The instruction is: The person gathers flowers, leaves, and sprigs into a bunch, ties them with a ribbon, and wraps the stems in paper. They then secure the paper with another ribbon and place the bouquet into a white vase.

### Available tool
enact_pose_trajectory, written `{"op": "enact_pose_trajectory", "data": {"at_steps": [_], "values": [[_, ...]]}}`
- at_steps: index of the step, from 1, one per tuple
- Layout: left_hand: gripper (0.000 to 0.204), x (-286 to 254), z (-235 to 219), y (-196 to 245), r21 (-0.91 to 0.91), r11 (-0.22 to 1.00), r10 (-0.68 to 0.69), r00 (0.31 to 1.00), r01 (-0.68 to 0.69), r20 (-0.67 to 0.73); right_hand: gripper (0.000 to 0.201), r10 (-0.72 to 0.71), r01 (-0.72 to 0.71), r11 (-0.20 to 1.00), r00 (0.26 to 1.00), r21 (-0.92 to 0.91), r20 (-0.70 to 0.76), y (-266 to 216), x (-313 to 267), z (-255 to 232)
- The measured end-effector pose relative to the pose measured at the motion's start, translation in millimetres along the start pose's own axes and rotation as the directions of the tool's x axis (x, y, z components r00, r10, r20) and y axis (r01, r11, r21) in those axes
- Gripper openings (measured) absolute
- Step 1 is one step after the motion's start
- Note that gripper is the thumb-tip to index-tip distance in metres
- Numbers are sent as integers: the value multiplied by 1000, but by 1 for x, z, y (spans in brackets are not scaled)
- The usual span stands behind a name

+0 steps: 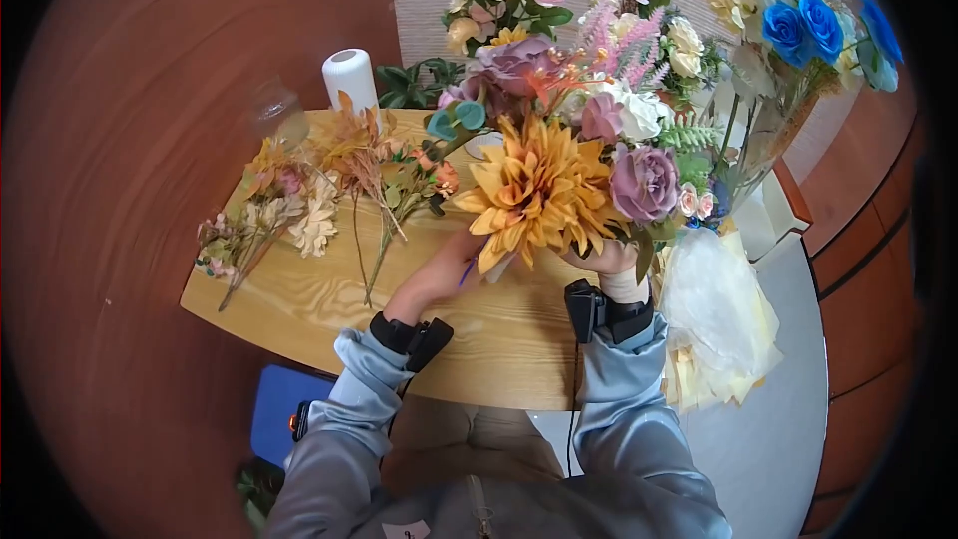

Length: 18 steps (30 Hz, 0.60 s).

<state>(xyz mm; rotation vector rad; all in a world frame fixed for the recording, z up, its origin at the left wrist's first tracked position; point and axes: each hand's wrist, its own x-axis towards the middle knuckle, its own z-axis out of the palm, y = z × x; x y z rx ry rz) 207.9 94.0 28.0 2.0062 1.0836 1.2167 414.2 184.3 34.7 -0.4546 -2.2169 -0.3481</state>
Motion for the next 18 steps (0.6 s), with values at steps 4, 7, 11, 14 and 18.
{"op": "enact_pose_trajectory", "data": {"at_steps": [4, 7, 11, 14, 18], "values": [[30, -2, 0, -6, -116, 984, -122, 986, 135, 111, 29, -44, 41, 997, 998, 73, 44, -12, 16, -13], [34, -4, -7, -4, -62, 995, -66, 975, 81, 211, 29, -77, 77, 997, 997, 15, 0, -15, 17, -18], [36, -8, -9, 7, -224, 972, -36, 987, 71, 157, 36, -101, 90, 989, 990, 121, 93, -18, 20, -22], [39, -1, -13, 18, -326, 941, -18, 978, 86, 206, 45, 28, -109, 912, 978, 396, 205, -12, 8, -23], [35, -7, -15, 1, -151, 988, 74, 977, -44, 200, 50, 88, -360, 531, 924, 767, 372, -10, 1, -22]]}}
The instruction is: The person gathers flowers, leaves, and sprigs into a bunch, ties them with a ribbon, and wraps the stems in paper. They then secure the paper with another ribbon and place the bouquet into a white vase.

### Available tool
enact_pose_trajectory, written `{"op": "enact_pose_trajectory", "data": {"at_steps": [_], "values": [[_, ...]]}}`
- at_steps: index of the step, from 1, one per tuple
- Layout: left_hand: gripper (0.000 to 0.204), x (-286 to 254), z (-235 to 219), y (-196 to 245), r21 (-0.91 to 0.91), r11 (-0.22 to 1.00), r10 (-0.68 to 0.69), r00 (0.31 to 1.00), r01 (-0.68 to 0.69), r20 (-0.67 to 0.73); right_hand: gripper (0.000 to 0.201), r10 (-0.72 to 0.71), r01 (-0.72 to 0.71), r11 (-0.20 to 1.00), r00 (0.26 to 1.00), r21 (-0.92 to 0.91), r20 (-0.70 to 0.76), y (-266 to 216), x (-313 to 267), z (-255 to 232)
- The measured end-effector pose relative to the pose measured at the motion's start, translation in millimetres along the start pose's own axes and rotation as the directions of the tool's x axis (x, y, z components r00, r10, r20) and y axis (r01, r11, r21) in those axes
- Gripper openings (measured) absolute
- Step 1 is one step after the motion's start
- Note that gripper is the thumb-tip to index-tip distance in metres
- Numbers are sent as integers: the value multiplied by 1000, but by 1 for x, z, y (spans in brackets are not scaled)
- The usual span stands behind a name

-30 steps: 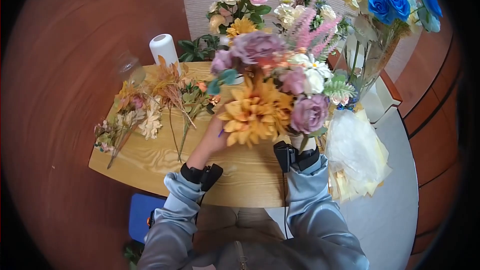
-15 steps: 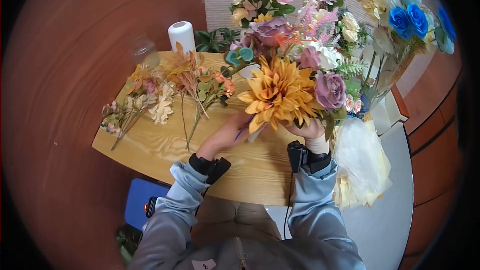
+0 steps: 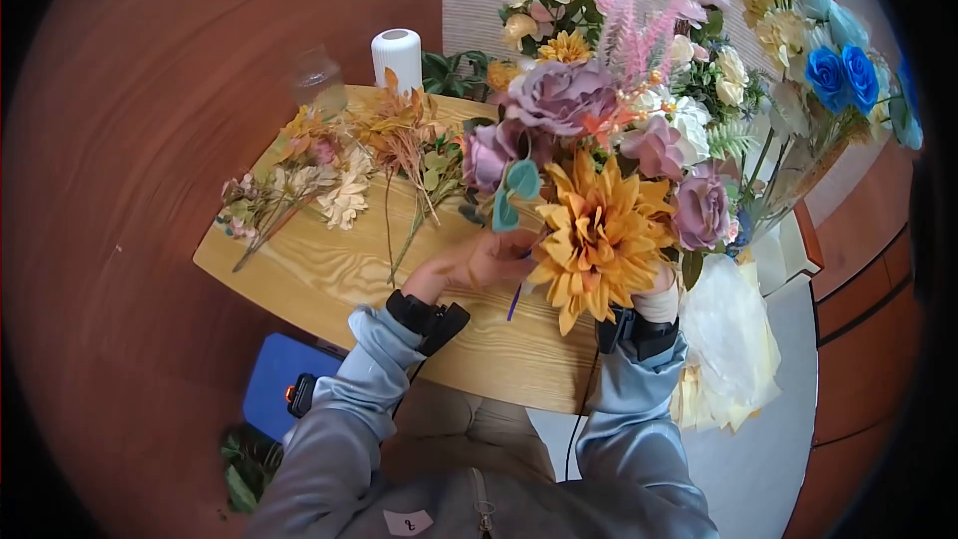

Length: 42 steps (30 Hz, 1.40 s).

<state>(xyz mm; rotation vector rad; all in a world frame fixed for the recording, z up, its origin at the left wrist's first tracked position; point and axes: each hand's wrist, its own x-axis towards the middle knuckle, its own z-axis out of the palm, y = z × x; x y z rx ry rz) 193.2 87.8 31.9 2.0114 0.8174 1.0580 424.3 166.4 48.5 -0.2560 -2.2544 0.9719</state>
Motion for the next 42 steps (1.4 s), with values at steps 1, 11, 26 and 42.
{"op": "enact_pose_trajectory", "data": {"at_steps": [1, 11, 26, 42], "values": [[35, 0, 0, 3, 1, 1000, 0, 1000, 0, -1, 50, -37, 34, 999, 996, 42, 77, 0, 1, 0], [31, -7, 10, -1, -30, 999, -38, 978, 33, -204, 51, -262, 320, 839, 946, -439, 188, -19, 30, 16], [37, -31, 10, -26, 156, 987, 24, 904, 48, -427, 43, -81, 47, 423, 997, 905, -14, 9, 14, 61], [41, -23, 31, -143, 681, 728, 225, 907, 87, -356, 37, -258, -115, 620, 904, -776, -341, -11, 31, 99]]}}
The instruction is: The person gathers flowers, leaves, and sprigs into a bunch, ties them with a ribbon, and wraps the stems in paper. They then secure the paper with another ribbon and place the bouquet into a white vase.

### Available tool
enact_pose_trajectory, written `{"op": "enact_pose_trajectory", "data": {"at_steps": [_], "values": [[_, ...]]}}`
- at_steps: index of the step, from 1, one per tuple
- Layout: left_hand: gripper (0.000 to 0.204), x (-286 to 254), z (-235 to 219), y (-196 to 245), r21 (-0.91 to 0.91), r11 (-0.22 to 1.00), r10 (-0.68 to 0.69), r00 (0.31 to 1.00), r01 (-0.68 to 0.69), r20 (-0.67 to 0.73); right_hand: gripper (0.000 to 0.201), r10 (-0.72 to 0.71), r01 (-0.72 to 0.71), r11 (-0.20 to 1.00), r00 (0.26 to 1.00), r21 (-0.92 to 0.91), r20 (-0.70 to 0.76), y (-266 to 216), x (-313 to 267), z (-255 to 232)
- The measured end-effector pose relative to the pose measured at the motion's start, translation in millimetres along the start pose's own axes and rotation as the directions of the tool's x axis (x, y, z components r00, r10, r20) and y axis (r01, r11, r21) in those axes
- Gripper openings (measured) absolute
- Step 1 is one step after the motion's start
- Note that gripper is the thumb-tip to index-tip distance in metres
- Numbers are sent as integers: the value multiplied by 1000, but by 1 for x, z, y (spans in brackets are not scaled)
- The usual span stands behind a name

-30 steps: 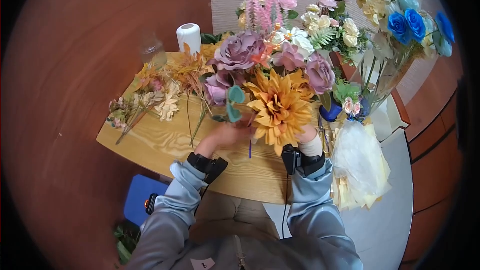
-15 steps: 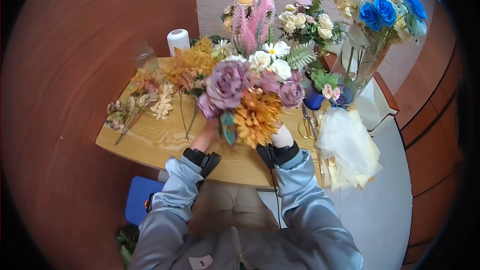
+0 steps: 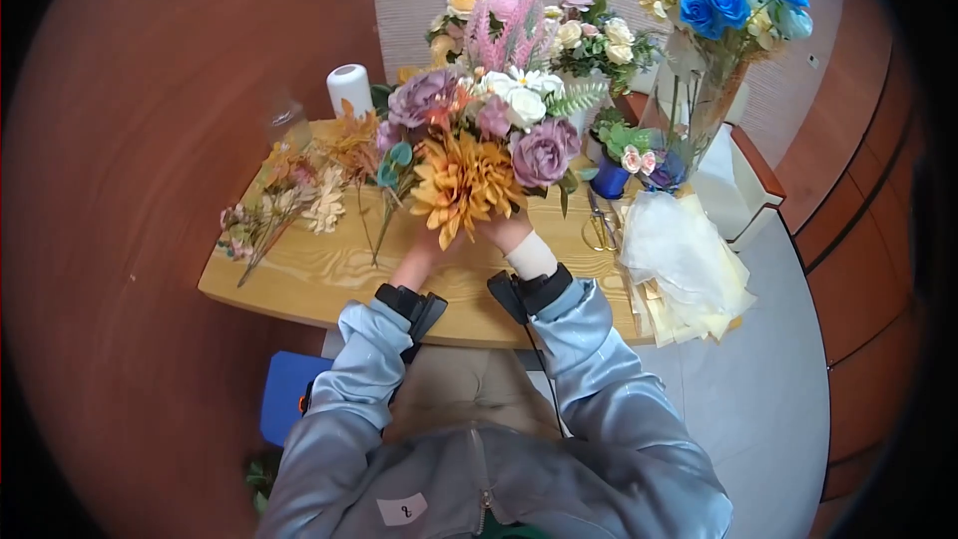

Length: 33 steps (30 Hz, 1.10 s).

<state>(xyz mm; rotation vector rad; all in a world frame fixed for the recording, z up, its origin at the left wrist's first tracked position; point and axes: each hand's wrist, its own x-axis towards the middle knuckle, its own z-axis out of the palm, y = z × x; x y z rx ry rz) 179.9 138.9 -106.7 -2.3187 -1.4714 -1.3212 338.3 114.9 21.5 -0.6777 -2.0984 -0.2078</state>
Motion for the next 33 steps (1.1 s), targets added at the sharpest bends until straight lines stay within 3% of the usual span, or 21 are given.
{"op": "enact_pose_trajectory", "data": {"at_steps": [4, 8, 10, 15, 17, 18, 19, 20, 21, 22, 23, 24, 25, 26, 27, 28, 33], "values": [[32, 22, -56, 88, -197, 977, -73, 996, 82, 54, 36, 26, -24, 999, 998, 33, -56, 3, -8, -18], [31, 24, -55, 86, -113, 983, -119, 972, 144, 202, 37, 37, -36, 998, 999, 49, -16, 6, -8, -28], [27, 23, -56, 85, -319, 915, -185, 960, 246, 210, 38, 52, -59, 993, 996, 105, 65, 4, -7, -30], [20, 25, -66, 83, -731, 534, -338, 900, 424, 275, 34, 37, -72, 958, 991, 277, 130, -4, 4, -35], [17, 28, -72, 85, -838, 315, -387, 866, 446, 316, 32, 228, -397, 688, 913, 607, 339, -12, 22, -51], [16, 30, -75, 87, -875, 200, -407, 850, 441, 335, 28, 193, -385, 809, 888, 445, 417, -11, 35, -64], [15, 32, -78, 89, -901, 86, -423, 835, 424, 353, 28, 190, -386, 807, 886, 446, 424, -9, 38, -68], [7, 52, -92, 121, -924, -71, -605, 720, 377, 340, 25, 300, -587, 643, 784, 492, 544, -7, 40, -69], [7, 50, -91, 114, -924, -73, -610, 716, 376, 340, 22, 371, -753, 436, 649, 493, 664, -5, 41, -69], [7, 45, -88, 103, -898, -157, -503, 749, 411, 430, 15, 332, -655, 347, 755, 671, 565, 5, 31, -56], [7, 41, -84, 94, -862, -234, -383, 772, 451, 507, 15, 332, -657, 346, 753, 670, 568, 10, 26, -47], [12, 39, -78, 86, -877, -223, -260, 841, 425, 474, 13, 361, -623, 324, 777, 711, 516, 15, 22, -41], [12, 44, -85, 91, -876, -224, -260, 840, 427, 476, 12, 391, -586, 304, 796, 751, 462, 19, 20, -37], [14, 52, -97, 102, -857, -276, -266, 822, 435, 503, 13, 401, -630, 358, 771, 689, 495, 21, 19, -36], [28, 56, -103, 107, -836, -328, -272, 803, 440, 530, 13, 403, -631, 356, 769, 689, 497, 21, 20, -34], [25, 56, -100, 101, -874, -282, -144, 883, 395, 446, 16, 398, -623, 320, 772, 714, 495, 20, 21, -33], [29, 48, -93, 93, -818, -374, -69, 867, 436, 494, 23, 365, -621, 246, 771, 745, 522, 15, 21, -22]]}}
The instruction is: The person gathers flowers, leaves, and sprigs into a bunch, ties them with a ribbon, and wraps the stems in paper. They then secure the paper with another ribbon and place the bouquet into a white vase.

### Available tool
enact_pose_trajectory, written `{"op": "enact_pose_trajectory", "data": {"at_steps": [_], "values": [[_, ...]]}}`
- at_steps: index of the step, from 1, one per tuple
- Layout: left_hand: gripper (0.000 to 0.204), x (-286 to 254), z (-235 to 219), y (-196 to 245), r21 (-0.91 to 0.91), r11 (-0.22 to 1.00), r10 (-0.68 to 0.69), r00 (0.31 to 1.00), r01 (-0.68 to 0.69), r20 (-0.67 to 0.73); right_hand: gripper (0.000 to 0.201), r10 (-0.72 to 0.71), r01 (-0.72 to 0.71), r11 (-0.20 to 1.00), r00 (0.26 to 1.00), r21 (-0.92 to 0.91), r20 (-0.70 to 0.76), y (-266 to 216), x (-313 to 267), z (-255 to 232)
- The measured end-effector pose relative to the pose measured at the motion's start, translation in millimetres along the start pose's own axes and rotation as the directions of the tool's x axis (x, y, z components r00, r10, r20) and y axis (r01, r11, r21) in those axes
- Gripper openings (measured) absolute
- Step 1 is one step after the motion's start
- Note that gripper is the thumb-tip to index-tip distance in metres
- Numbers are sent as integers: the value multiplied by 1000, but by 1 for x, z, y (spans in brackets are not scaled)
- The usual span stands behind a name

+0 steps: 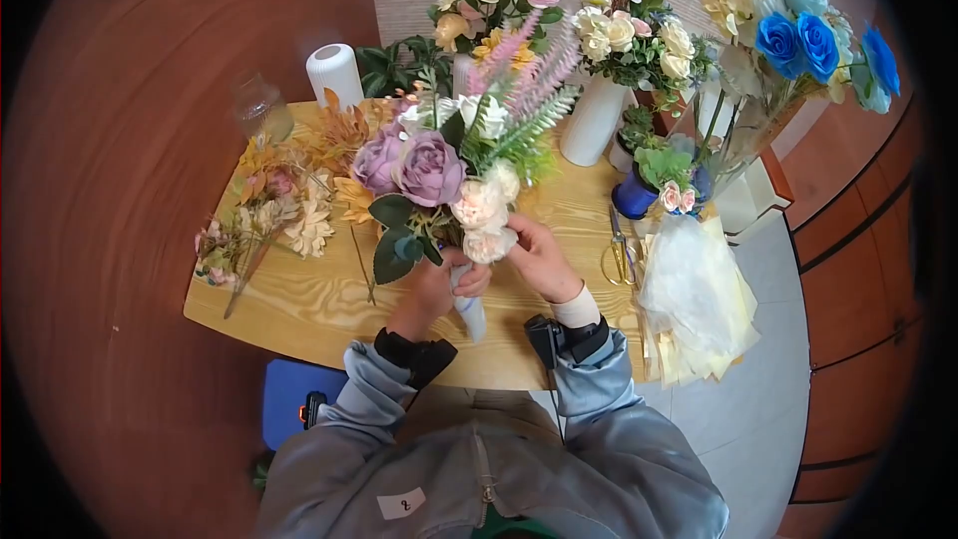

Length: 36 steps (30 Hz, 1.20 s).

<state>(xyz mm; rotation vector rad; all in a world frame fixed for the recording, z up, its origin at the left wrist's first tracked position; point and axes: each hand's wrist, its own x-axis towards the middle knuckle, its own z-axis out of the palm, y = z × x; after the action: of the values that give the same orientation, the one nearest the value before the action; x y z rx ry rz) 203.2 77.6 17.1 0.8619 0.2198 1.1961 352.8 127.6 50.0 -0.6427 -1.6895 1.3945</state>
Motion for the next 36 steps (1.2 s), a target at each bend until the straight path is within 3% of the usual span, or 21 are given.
{"op": "enact_pose_trajectory", "data": {"at_steps": [2, 6, 9, 11, 12, 14, 15, 17, 20, 22, 24, 27, 28, 30, 36], "values": [[32, 0, -3, -3, -63, 997, -39, 987, 49, 157, 25, 68, -92, 983, 986, 156, 155, 1, 1, 1], [34, -1, -2, -2, -115, 988, -88, 984, 107, 156, 28, 88, -120, 969, 984, 215, 152, -12, 3, 10], [34, 1, -4, -3, 34, 997, -72, 985, 68, 155, 24, 71, -81, 960, 996, 268, 44, -15, 2, 12], [22, 3, 0, -5, 216, 971, -55, 974, 103, -218, 20, 297, -331, 863, 944, 381, 146, -22, 0, 8], [22, 4, 2, -5, 215, 970, -63, 974, 111, -217, 20, 300, -330, 862, 944, 386, 139, -15, -1, 9], [13, 7, 13, 0, 327, 938, 57, 886, 110, -460, 17, 96, -83, 993, 980, 83, -174, 0, -1, 15], [15, 7, 15, 1, 248, 964, 27, 894, 96, -448, 17, 98, -84, 993, 979, 85, -181, 4, -5, 16], [16, 8, 17, -1, 240, 965, 14, 901, 101, -434, 17, 165, -95, 944, 966, 316, -200, -5, -10, 19], [18, 7, 11, -8, 227, 964, -33, 909, 138, -415, 11, 201, -107, 914, 958, 392, -206, -6, -15, 19], [19, 8, 8, -11, 221, 960, -69, 911, 171, -407, 13, 178, -85, 923, 959, 375, -222, 3, -18, 15], [20, 11, 7, -10, -35, 985, -169, 929, 166, -329, 17, 155, -63, 931, 960, 359, -234, 8, -21, 11], [20, 11, 3, -12, -61, 972, -236, 934, 229, -269, 14, 208, -113, 906, 958, 407, -196, 10, -24, 7], [20, 11, 4, -11, -64, 970, -242, 932, 233, -271, 12, 215, -116, 910, 953, 398, -214, 8, -24, 7], [21, 11, 9, -8, 135, 938, -269, 917, 318, -294, 11, 229, -123, 911, 944, 393, -237, 7, -26, 7], [22, 10, -4, -18, 209, 881, -357, 886, 425, -296, 8, 284, -172, 902, 927, 395, -245, 21, -34, 2]]}}
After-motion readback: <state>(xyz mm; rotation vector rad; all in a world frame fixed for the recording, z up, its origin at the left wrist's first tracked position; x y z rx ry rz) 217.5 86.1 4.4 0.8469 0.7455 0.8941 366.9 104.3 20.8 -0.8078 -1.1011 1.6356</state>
